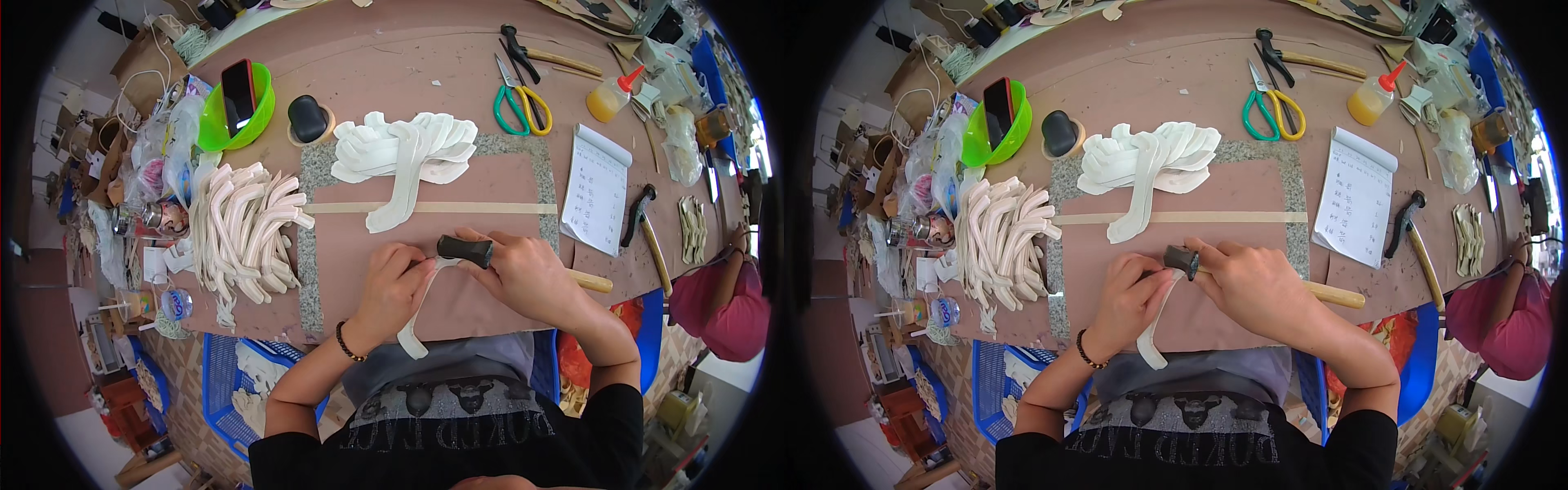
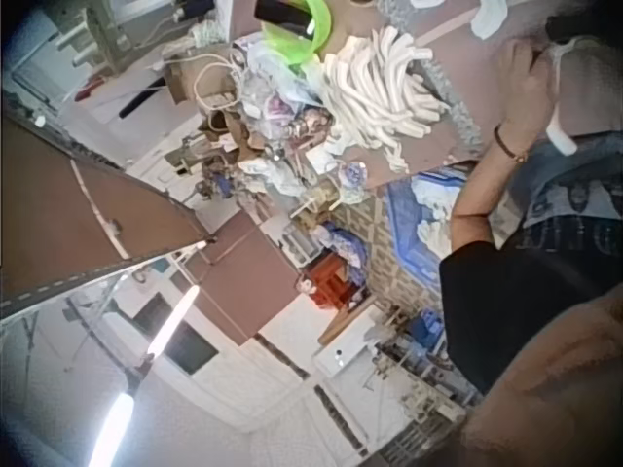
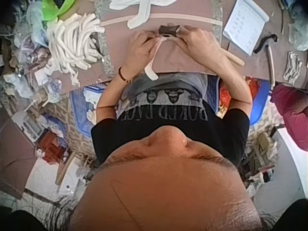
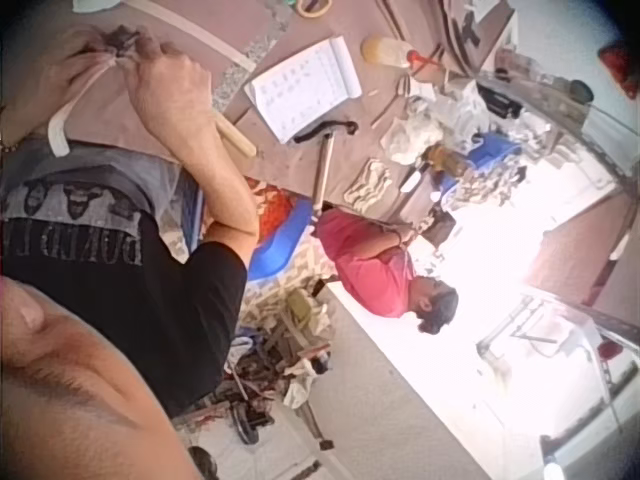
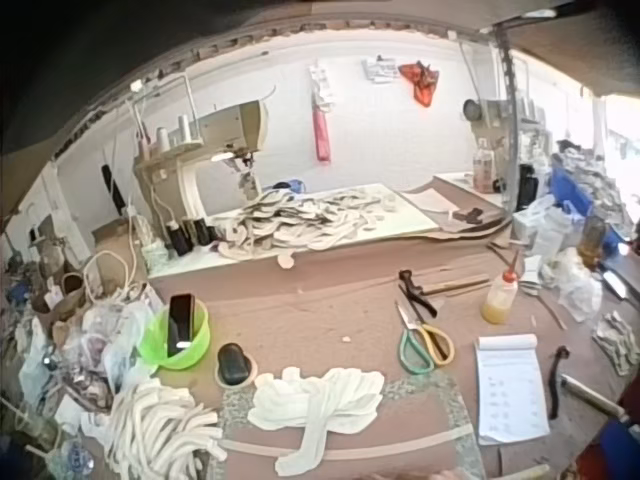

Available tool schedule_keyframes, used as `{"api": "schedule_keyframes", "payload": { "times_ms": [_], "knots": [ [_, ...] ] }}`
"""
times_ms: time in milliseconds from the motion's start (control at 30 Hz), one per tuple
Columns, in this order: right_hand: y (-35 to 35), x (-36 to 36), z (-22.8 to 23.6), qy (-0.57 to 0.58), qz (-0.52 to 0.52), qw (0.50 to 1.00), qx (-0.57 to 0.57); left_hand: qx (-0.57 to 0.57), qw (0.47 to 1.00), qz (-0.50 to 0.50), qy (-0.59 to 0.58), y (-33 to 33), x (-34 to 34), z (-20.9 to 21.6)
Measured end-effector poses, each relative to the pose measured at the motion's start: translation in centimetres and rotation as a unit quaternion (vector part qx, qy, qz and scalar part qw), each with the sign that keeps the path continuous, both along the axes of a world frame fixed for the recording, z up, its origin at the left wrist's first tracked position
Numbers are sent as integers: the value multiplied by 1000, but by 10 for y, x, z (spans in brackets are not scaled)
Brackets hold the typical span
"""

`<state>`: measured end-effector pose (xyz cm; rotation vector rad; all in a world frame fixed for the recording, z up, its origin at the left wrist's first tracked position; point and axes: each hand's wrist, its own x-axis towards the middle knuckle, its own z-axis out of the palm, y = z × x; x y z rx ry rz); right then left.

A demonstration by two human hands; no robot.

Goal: The person uses a hammer to repeatedly strike and shape a white, curved strip of material on a wooden board. They pick up the strip, position it, and tap it along its length to flatten or curve it, then place it in a pile of finished pieces. Another person is visible in the background working at a separate station.

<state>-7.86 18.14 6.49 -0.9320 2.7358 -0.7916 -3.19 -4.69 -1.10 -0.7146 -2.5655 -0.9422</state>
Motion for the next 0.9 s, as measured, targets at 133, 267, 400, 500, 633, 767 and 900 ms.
{"api": "schedule_keyframes", "payload": {
  "times_ms": [133, 267, 400, 500, 633, 767, 900],
  "knots": [
    [1, -1, -1, 16, -4, 1000, -17, -59, 998, -17, 26, 4, -1, 1],
    [1, 0, -8, 19, 1, 1000, -18, -126, 991, -17, 34, 10, 3, 7],
    [-1, 3, 1, 1, -13, 999, -43, -175, 984, 2, 24, 16, 11, 10],
    [-3, 2, -7, -6, 1, 1000, -11, -125, 990, 63, 25, 17, 12, 12],
    [-3, 2, -8, -4, 1, 1000, -15, -11, 995, 95, 6, 12, 16, 2],
    [-3, 1, -5, 2, 2, 1000, -21, -63, 995, 77, -2, 19, 23, -4],
    [-6, 3, -2, 10, 10, 1000, -17, -119, 990, 80, 4, 21, 25, 5]
  ]
}}
